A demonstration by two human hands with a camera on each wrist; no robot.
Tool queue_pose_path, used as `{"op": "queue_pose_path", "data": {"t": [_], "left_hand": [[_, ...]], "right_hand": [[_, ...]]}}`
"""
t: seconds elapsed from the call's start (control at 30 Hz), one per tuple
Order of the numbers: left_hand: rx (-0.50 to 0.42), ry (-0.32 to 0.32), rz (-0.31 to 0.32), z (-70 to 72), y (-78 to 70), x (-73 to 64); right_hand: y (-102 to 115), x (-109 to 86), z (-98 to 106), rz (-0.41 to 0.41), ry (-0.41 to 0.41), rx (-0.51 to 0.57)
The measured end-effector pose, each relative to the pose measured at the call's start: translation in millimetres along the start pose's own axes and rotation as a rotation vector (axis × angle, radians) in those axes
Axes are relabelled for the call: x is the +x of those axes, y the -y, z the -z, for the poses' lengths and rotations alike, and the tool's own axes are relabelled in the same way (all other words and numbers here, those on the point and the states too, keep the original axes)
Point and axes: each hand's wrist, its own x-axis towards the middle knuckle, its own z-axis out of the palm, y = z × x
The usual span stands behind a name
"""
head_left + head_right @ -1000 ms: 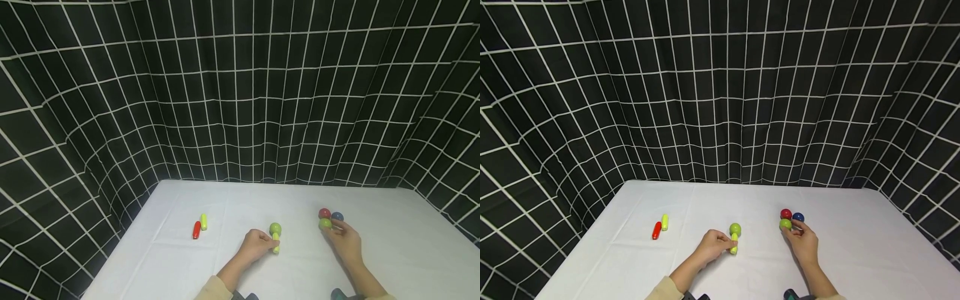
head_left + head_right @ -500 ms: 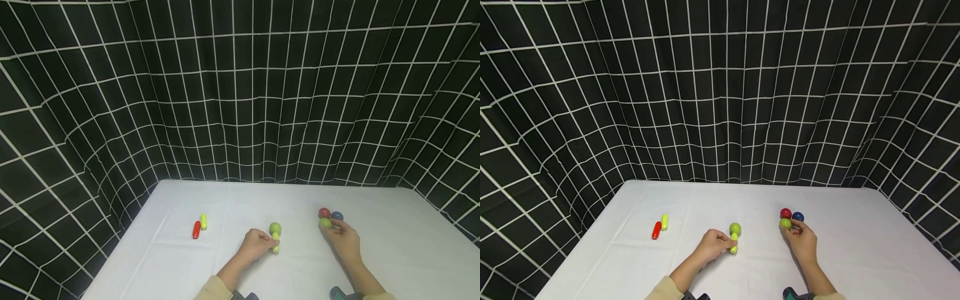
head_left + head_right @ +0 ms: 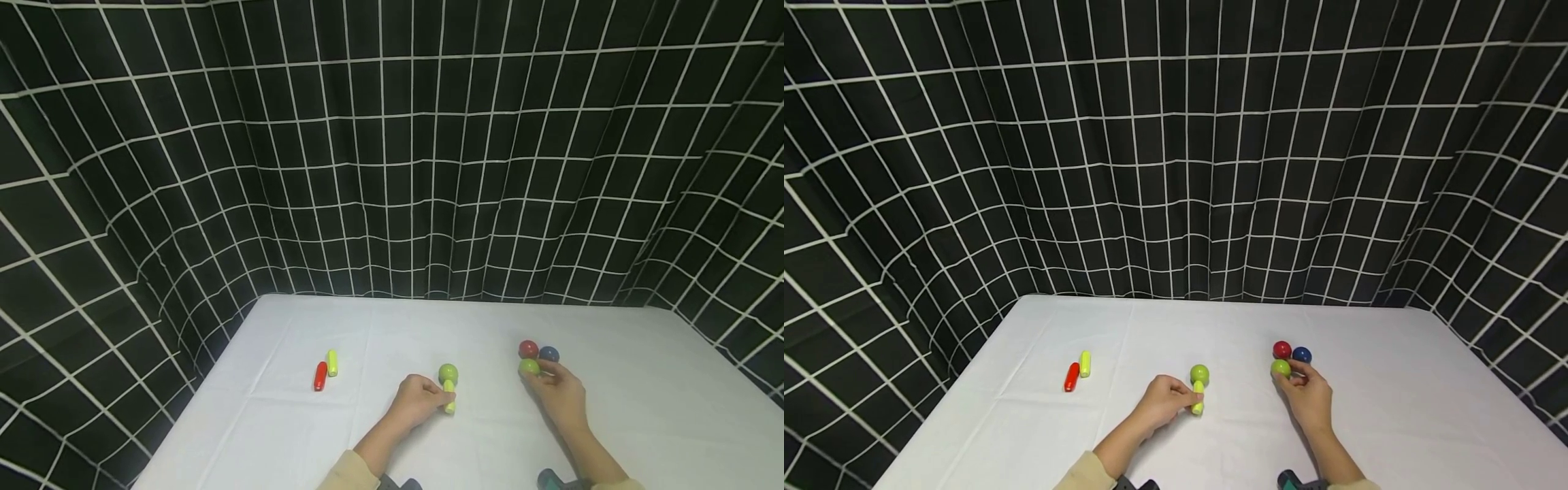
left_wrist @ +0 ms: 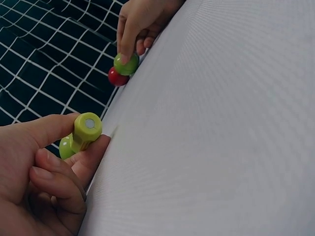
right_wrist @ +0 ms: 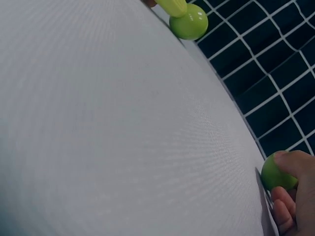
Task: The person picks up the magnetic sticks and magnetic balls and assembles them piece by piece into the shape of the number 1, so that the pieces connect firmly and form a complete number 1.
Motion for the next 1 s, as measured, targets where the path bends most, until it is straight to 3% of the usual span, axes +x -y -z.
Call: {"op": "queue_pose_path", "data": {"t": [0.4,1.0], "left_hand": [[0.012,-0.002,0.001,0.7,0.7,-0.7],[0.010,0.001,-0.007,1.2,0.1,0.0]], "right_hand": [[3.4,-3.6,0.4,0.023,-0.012,-0.020],[5.4,-10.3,1.6,-0.020,0.023,-0.013]]}}
